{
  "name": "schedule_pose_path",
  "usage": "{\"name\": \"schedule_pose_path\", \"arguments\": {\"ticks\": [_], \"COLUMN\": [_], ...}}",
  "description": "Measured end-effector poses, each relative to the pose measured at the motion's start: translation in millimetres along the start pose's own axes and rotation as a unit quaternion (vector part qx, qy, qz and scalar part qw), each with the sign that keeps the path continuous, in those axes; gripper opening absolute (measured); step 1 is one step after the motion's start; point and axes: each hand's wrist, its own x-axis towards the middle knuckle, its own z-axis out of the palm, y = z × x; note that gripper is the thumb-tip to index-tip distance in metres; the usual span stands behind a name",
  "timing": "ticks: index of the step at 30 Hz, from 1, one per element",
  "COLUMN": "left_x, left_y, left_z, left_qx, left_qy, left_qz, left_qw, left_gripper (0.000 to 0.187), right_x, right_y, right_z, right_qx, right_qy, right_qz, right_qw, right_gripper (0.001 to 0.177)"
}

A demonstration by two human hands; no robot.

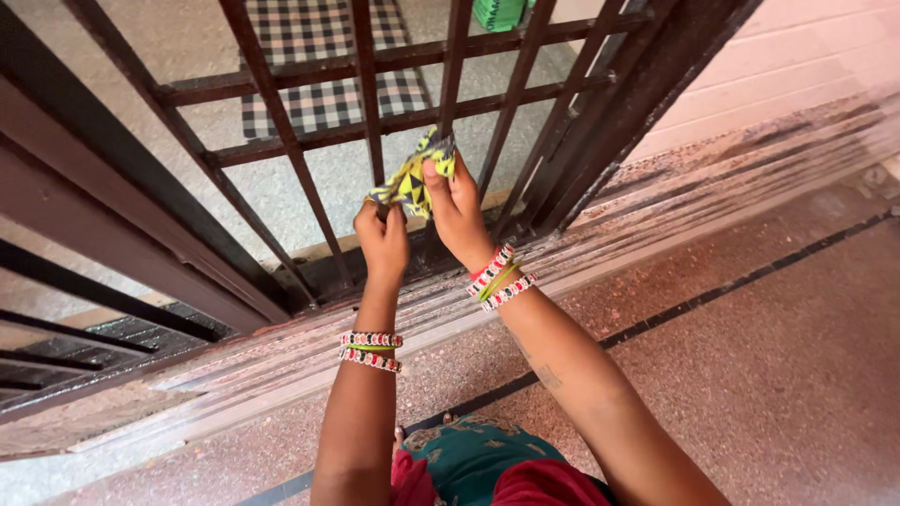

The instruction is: The person wipes the vertical bars of a metal gate using a patterned cloth. They systematically clean each bar, moving from one to the next, and occasionally repositioning the cloth to reach different sections of the gate.

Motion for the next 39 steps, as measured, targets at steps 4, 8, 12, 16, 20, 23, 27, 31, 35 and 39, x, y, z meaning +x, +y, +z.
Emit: {"name": "schedule_pose_path", "arguments": {"ticks": [4, 8, 12, 16, 20, 23, 27, 31, 35, 39], "left_x": [0, 3, 0, 2, 4, 5, 5, 6, 6, 5], "left_y": [12, 12, 19, 27, 31, 30, 23, 19, 19, 11], "left_z": [4, 4, 4, -2, -10, -12, -10, -11, -12, -13], "left_qx": [0.019, 0.058, 0.021, -0.010, -0.020, -0.014, -0.011, -0.011, 0.006, -0.032], "left_qy": [0.017, 0.034, 0.009, -0.033, -0.091, -0.093, -0.090, -0.097, -0.087, -0.102], "left_qz": [0.020, -0.027, -0.021, -0.068, -0.082, -0.080, -0.068, -0.082, -0.073, -0.092], "left_qw": [0.999, 0.997, 1.000, 0.997, 0.992, 0.992, 0.994, 0.992, 0.993, 0.990], "left_gripper": [0.029, 0.044, 0.042, 0.043, 0.044, 0.043, 0.042, 0.044, 0.044, 0.041], "right_x": [-21, -54, -80, -95, -97, -76, -12, 29, 24, 16], "right_y": [34, 86, 130, 145, 139, 107, 29, -27, -21, 0], "right_z": [-10, -22, -32, -41, -34, -26, -15, 1, 6, 5], "right_qx": [-0.039, -0.026, -0.066, -0.096, -0.080, -0.067, -0.020, 0.006, 0.012, -0.010], "right_qy": [-0.025, -0.051, -0.076, -0.099, -0.077, -0.039, -0.016, 0.010, 0.034, 0.064], "right_qz": [0.013, 0.079, 0.085, 0.113, 0.128, 0.098, 0.019, -0.032, -0.040, -0.028], "right_qw": [0.999, 0.995, 0.991, 0.984, 0.986, 0.992, 0.999, 0.999, 0.999, 0.997], "right_gripper": [0.029, 0.027, 0.024, 0.023, 0.023, 0.025, 0.025, 0.034, 0.036, 0.033]}}
